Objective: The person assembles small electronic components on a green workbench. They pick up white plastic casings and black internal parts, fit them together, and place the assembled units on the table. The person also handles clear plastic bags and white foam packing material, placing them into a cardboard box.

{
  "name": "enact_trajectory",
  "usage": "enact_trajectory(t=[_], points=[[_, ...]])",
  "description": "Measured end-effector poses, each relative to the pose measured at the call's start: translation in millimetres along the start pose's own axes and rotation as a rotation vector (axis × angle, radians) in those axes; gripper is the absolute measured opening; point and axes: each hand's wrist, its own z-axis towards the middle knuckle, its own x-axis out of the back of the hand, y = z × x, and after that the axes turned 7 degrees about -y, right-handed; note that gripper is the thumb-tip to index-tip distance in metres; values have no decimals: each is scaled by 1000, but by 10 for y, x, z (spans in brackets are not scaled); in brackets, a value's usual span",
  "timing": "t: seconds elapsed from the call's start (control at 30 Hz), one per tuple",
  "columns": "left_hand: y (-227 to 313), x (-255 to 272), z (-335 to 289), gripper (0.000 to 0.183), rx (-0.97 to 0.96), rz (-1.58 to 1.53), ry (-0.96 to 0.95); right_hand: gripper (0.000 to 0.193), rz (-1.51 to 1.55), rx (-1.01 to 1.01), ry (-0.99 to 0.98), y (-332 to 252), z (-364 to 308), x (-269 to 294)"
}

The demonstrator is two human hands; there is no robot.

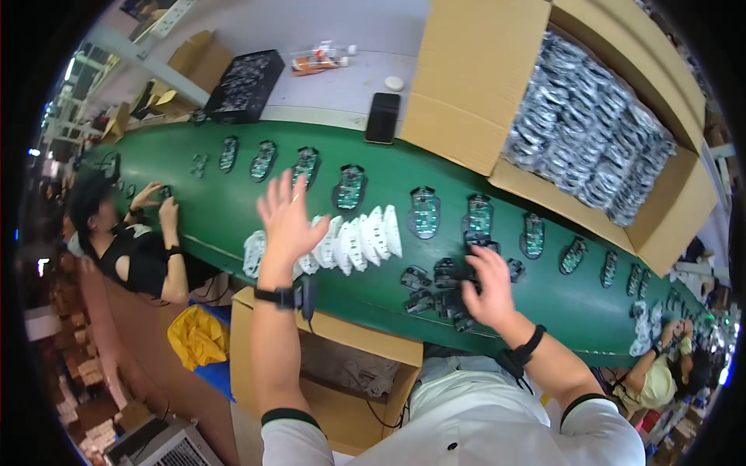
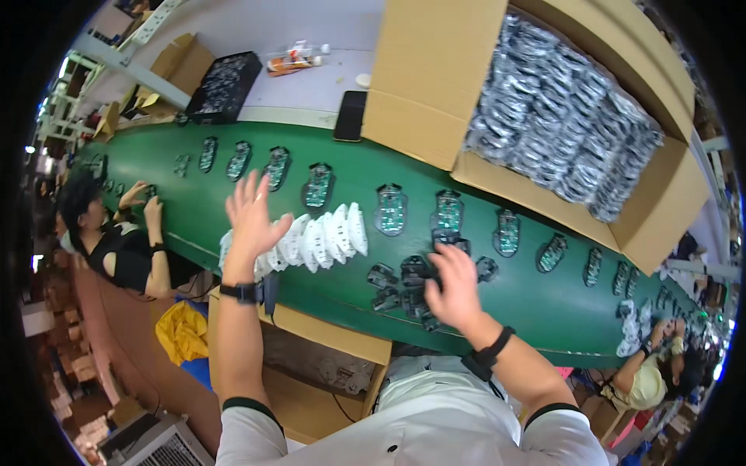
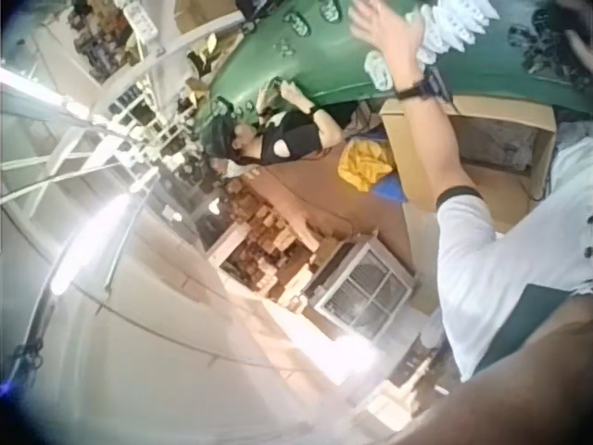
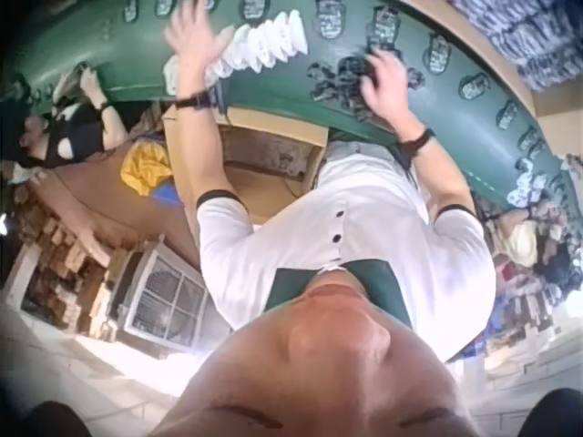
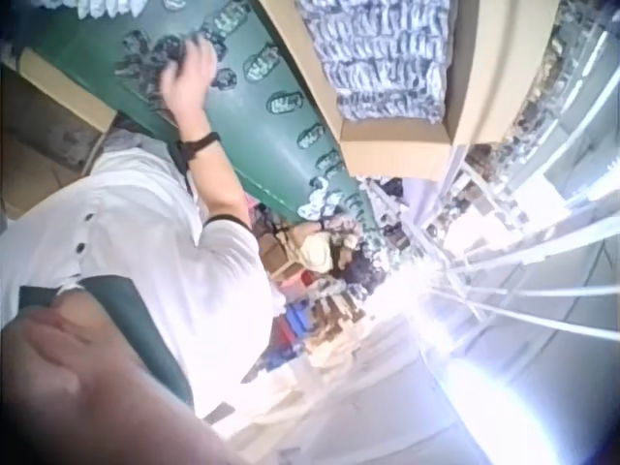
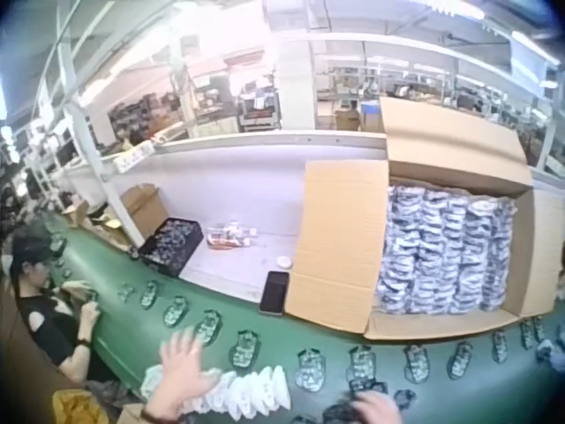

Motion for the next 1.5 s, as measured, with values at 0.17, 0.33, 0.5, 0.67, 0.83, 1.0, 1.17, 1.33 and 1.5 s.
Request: enact_trajectory(t=[0.17,0.33,0.5,0.67,0.83,1.0,1.17,1.33,1.5], points=[[808,-635,1106,75,-210,-92,84,47,-39,-398,-58,546,-626,428],[1316,-971,1563,76,-204,-48,87,46,-14,-466,-67,594,-936,504],[1322,-888,1576,75,-149,-63,-79,51,-116,-465,84,667,-832,300],[1179,-773,1177,65,-121,-345,264,54,-52,-492,103,911,-697,129],[1404,-523,90,30,-188,-605,466,25,179,-497,-106,818,-1087,490],[1611,-660,-448,71,-116,-150,132,12,687,-973,-1078,614,-2184,1310],[1764,-1076,-334,71,-143,267,-113,19,341,-990,-1329,481,-2696,2192],[1898,-993,-638,69,-363,121,-84,25,103,-1179,-1264,716,-2903,3342],[1896,-1043,-797,70,-212,-232,11,30,-297,-1117,-1242,946,-2653,4753]])
